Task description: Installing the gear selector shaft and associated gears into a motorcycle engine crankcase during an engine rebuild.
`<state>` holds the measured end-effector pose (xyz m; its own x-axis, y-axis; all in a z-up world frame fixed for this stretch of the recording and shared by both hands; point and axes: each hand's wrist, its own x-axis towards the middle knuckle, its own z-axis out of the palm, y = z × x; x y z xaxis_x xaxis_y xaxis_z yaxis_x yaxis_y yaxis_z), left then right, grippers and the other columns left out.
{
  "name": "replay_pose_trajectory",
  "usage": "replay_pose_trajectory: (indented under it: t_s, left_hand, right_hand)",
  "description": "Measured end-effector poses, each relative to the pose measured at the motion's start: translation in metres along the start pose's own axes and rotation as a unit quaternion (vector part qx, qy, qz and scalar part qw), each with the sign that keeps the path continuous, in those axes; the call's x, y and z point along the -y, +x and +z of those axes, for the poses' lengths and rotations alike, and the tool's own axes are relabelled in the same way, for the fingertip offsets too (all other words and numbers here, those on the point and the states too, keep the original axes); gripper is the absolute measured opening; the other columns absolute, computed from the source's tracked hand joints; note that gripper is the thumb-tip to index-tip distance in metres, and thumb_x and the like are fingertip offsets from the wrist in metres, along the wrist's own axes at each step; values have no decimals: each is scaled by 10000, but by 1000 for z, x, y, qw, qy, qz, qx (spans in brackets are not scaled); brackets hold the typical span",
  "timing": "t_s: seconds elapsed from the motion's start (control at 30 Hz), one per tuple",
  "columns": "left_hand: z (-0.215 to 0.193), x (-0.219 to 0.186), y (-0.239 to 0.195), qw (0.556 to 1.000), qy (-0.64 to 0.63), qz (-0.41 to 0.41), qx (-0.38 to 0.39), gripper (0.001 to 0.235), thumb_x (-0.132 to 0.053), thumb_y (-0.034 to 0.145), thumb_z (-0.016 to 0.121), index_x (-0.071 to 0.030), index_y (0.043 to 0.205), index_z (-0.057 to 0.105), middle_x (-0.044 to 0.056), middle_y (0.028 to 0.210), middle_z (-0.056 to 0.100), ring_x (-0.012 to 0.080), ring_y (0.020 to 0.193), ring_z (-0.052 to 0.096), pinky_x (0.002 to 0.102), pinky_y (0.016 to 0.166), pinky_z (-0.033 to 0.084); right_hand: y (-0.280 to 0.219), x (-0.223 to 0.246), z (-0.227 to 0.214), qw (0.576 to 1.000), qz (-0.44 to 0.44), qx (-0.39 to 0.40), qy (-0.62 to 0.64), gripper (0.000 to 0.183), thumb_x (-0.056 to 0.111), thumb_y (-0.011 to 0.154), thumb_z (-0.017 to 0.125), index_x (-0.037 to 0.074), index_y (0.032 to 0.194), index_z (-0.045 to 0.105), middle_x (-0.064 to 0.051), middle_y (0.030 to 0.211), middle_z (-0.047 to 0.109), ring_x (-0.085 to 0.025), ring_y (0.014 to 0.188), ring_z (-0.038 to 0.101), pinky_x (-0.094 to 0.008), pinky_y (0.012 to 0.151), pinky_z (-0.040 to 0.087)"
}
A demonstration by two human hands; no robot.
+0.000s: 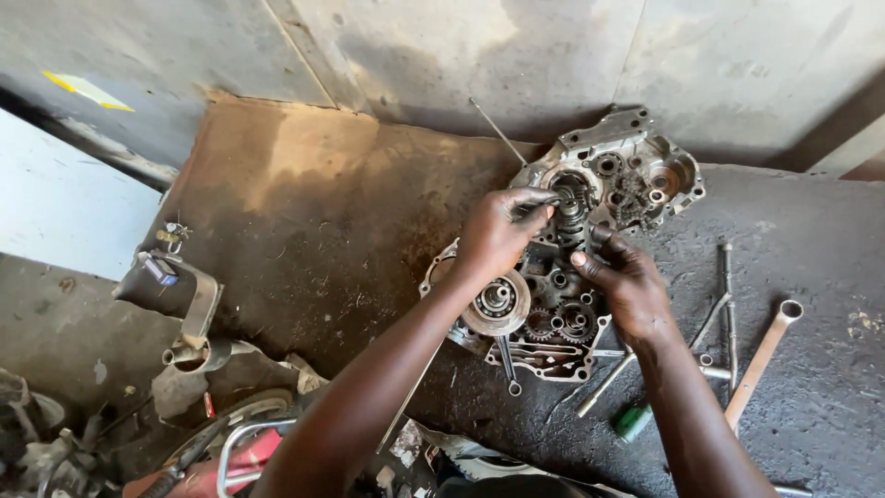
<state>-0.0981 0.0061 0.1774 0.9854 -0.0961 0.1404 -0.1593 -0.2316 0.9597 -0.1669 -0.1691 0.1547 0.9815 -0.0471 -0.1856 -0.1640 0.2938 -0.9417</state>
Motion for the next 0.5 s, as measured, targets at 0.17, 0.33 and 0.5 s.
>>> replay_pose_trajectory:
  t_s: [0.17, 0.33, 0.5]
  left_hand:
    - [-8, -40, -34, 978, 153, 143, 7, 244, -86, 950, 666, -133, 1170, 759, 151, 945, 778, 348, 874, 762, 394, 671, 642]
    - [-13, -31, -35, 952, 232, 198, 35, 320, -70, 960, 609, -177, 1237, 727, 131, 975, 750, 340, 892, 743, 414, 698, 624]
    - [-12, -17, -29, 933, 278, 216, 75, 400, -35, 958, 570, -204, 1295, 702, 151, 1042, 749, 381, 936, 735, 479, 741, 617]
  right_hand:
    - [0, 4, 6, 999, -6, 15, -49, 520, 103, 850, 802, -27, 1320, 619, -212, 1134, 605, -288, 976, 634, -462, 711, 628]
    - [-1, 0, 5, 997, -5, 11, -78, 498, 100, 845, 813, -5, 1302, 644, -213, 1132, 632, -289, 960, 661, -459, 675, 637]
    - [-4, 3, 6, 992, 2, -3, -123, 486, 150, 828, 853, 11, 1259, 677, -189, 1058, 634, -258, 891, 656, -437, 671, 609]
